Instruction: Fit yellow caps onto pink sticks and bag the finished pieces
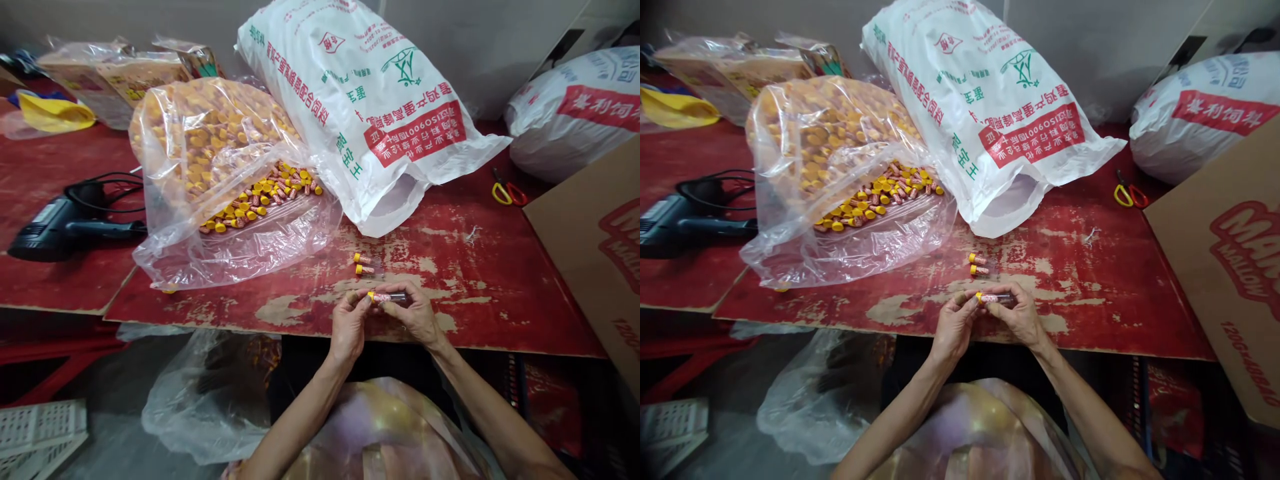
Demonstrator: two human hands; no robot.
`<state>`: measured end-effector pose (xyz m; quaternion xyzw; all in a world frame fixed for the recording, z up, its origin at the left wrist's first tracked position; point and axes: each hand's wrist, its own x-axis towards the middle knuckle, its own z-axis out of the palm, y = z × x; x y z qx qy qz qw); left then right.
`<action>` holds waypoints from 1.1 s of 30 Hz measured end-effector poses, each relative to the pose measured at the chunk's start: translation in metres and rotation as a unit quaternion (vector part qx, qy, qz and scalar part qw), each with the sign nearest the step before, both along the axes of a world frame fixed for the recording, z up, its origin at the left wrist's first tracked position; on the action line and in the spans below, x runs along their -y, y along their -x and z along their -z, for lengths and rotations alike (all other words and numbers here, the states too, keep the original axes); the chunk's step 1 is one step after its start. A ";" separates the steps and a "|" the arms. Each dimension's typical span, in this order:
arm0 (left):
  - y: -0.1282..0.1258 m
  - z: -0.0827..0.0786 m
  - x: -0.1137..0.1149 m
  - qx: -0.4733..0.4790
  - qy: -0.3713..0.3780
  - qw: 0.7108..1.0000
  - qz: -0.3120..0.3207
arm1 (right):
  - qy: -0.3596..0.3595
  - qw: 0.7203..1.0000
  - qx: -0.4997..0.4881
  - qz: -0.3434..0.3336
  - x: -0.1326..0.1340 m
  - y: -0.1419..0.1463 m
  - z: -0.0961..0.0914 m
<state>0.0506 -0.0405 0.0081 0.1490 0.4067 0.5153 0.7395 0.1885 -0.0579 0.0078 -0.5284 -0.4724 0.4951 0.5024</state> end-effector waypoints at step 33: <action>0.228 -0.005 -0.214 -0.815 -0.169 0.547 -0.085 | 0.050 0.921 0.377 0.082 -0.077 -0.061 0.016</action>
